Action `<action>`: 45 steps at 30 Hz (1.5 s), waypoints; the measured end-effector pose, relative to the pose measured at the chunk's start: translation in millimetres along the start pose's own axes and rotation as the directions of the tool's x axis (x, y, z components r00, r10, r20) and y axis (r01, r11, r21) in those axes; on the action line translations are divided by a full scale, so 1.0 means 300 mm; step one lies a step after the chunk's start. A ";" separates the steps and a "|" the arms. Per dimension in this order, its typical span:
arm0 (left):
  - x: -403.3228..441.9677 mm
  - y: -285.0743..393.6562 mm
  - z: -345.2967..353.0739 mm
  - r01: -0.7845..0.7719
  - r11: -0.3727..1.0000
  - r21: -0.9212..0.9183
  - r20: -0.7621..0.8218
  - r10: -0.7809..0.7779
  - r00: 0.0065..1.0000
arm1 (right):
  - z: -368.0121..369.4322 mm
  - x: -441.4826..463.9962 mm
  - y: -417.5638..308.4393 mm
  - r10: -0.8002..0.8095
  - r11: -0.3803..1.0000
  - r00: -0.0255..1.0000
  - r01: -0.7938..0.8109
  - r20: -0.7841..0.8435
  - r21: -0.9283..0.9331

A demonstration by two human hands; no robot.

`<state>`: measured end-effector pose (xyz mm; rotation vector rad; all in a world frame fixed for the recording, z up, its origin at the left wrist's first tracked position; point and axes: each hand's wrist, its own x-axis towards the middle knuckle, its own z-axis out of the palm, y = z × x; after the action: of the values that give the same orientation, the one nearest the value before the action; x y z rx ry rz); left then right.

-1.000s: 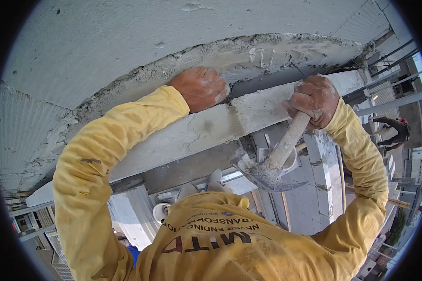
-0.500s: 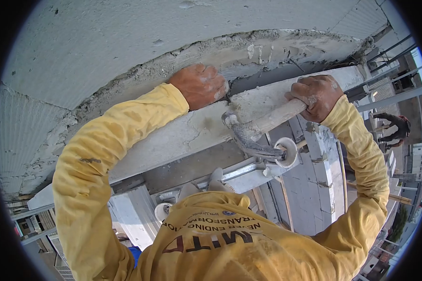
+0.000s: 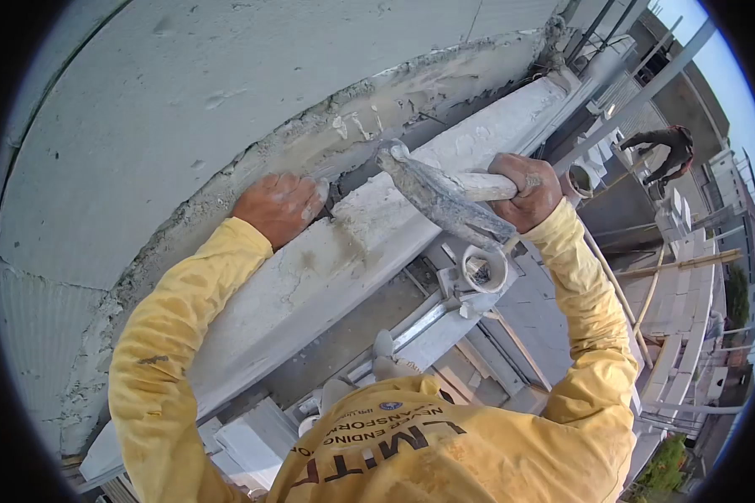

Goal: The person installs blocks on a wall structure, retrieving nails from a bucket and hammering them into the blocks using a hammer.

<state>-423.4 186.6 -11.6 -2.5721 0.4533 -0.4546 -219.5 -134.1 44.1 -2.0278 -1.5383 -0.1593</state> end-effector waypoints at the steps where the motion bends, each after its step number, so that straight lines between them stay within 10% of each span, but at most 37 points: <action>1: 0.007 0.002 -0.004 0.001 1.000 -0.002 -0.041 -0.002 0.999 | 0.000 -0.058 -0.015 0.026 0.996 0.999 -0.023 -0.032 0.090; 10: 0.008 -0.012 -0.068 -0.031 0.994 -0.101 0.179 0.049 0.983 | 0.204 -0.650 -0.248 0.468 0.866 0.881 -0.441 -0.070 0.235; 15: 0.026 -0.024 -0.079 -0.041 0.996 -0.078 0.308 0.063 0.949 | 0.314 -0.744 -0.450 0.789 0.591 0.594 -0.670 -0.153 0.448; 19: 0.020 -0.024 -0.267 0.280 0.920 -0.276 0.254 -0.211 0.944 | 0.398 -0.784 -0.545 0.836 0.490 0.536 -0.635 -0.115 0.597; 23: -0.089 0.028 -0.489 0.322 0.641 -0.697 0.105 -0.353 0.930 | 0.448 -0.676 -0.696 0.816 0.378 0.578 -0.508 -0.019 0.774; 25: -0.175 0.103 -0.638 0.536 0.111 -0.837 0.518 -0.158 0.841 | 0.427 -0.597 -0.787 0.786 0.284 0.604 -0.539 0.129 0.793; 29: -0.427 0.349 -0.584 0.628 -0.356 -0.692 0.617 0.162 0.770 | 0.471 -0.482 -0.924 0.594 0.265 0.750 -0.523 0.290 0.810; 32: -0.534 0.501 -0.601 0.401 -0.801 -0.444 0.596 0.070 0.800 | 0.464 -0.375 -1.054 0.356 -0.038 0.802 -0.502 0.481 0.864; 41: -0.881 0.629 -0.618 0.089 -0.928 -0.363 0.676 -0.196 0.711 | 0.641 -0.339 -1.192 0.166 0.234 0.832 -0.554 0.529 0.799; 45: -1.022 0.747 -0.547 0.157 -0.887 -0.434 0.812 -0.310 0.494 | 0.723 -0.341 -1.218 0.188 0.455 0.933 -0.359 0.306 0.815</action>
<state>-812.6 55.8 -61.9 -4.3645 -2.4866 -0.5767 -639.6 -49.3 -41.4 -1.3973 -0.9841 0.8122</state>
